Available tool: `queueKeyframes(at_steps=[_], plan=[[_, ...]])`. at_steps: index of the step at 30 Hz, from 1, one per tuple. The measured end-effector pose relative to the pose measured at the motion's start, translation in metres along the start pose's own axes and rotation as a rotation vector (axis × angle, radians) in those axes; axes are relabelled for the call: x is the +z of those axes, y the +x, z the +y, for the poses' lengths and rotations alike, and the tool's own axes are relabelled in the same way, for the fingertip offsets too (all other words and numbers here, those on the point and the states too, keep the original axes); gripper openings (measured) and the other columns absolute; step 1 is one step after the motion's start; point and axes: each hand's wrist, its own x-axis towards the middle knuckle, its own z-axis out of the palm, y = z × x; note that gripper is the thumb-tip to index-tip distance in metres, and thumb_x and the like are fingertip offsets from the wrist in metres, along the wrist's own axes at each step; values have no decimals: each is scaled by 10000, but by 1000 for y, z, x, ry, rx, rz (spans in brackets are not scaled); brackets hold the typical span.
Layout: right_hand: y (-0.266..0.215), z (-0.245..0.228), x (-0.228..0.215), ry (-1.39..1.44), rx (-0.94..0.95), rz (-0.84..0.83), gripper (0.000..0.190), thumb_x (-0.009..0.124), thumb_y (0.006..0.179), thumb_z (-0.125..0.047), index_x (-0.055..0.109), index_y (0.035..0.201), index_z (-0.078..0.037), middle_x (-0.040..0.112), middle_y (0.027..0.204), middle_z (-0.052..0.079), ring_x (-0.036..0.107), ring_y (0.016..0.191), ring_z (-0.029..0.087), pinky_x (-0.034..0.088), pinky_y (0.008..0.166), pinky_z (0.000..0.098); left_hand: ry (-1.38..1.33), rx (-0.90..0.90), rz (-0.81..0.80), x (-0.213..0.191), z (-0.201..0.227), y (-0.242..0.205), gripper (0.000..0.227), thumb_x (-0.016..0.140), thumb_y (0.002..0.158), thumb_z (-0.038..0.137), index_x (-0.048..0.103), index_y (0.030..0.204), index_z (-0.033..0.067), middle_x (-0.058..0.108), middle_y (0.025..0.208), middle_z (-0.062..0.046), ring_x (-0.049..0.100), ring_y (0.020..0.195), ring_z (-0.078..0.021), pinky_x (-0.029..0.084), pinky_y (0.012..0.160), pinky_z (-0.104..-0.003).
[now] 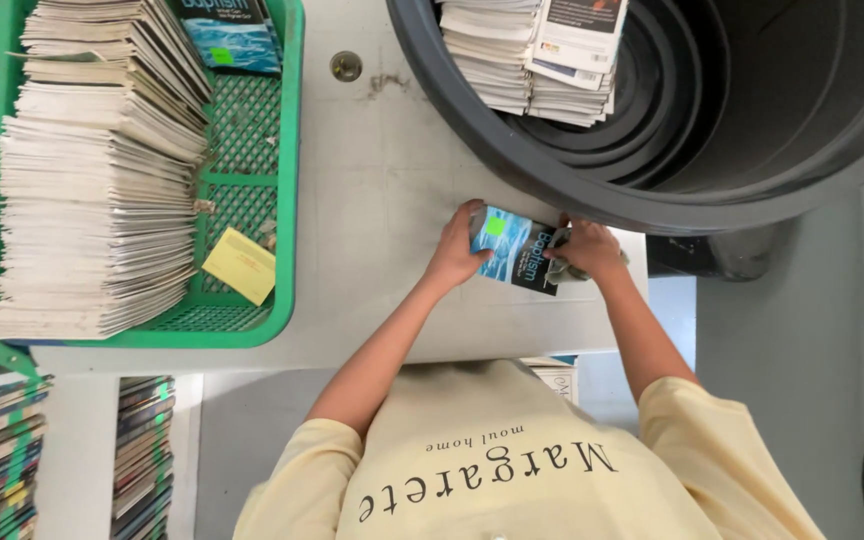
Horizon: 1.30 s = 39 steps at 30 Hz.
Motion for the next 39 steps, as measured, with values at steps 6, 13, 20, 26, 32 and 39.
queueKeyframes(at_steps=[6, 13, 20, 26, 32, 39], plan=[[-50, -39, -16, 453, -66, 39, 419, 833, 792, -419, 684, 1100, -178, 742, 1109, 210, 649, 1163, 450, 496, 996, 538, 85, 186, 393, -36, 26, -60, 848, 838, 817, 257, 375, 1496, 48, 433, 1470, -220, 400, 1408, -430, 258, 1186, -557], [-79, -137, 46, 1341, 93, -190, 614, 917, 756, -380, 650, 1239, -111, 668, 974, 135, 716, 901, 311, 615, 759, 424, -321, -393, 299, -66, 8, -135, 791, 782, 926, 304, 334, 1520, 34, 708, 1160, -216, 696, 1119, -392, 595, 890, -478], [-73, -215, 57, 530, -543, 159, 404, 822, 883, -413, 635, 1127, -152, 707, 1112, 122, 684, 1093, 368, 552, 953, 494, 161, -647, 305, -112, -35, -167, 521, 802, 862, 363, 519, 1210, 99, 717, 1153, -206, 681, 1139, -405, 560, 950, -532], [17, -288, 143, -2, -1272, 259, 195, 701, 917, -241, 643, 1058, -120, 633, 1088, 91, 628, 1069, 326, 513, 956, 443, 536, -665, 366, -120, -47, -171, 725, 895, 701, 412, 446, 1186, 116, 525, 1236, -139, 573, 1225, -401, 558, 974, -519], [69, -336, 91, 432, -678, 37, 332, 453, 1033, -396, 625, 1114, -124, 626, 1107, 159, 617, 1075, 455, 466, 955, 569, 889, -347, 344, -105, -33, -182, 593, 861, 763, 382, 580, 1216, 120, 561, 1203, -113, 591, 1164, -342, 510, 956, -507], [75, -298, 130, 120, -1087, 46, 196, 526, 1045, -243, 606, 1174, -119, 590, 1120, 127, 607, 1121, 386, 503, 939, 535, 1103, 261, 424, -69, -49, -191, 106, 717, 894, 248, 671, 975, 195, 593, 995, -60, 625, 995, -275, 524, 770, -374]])
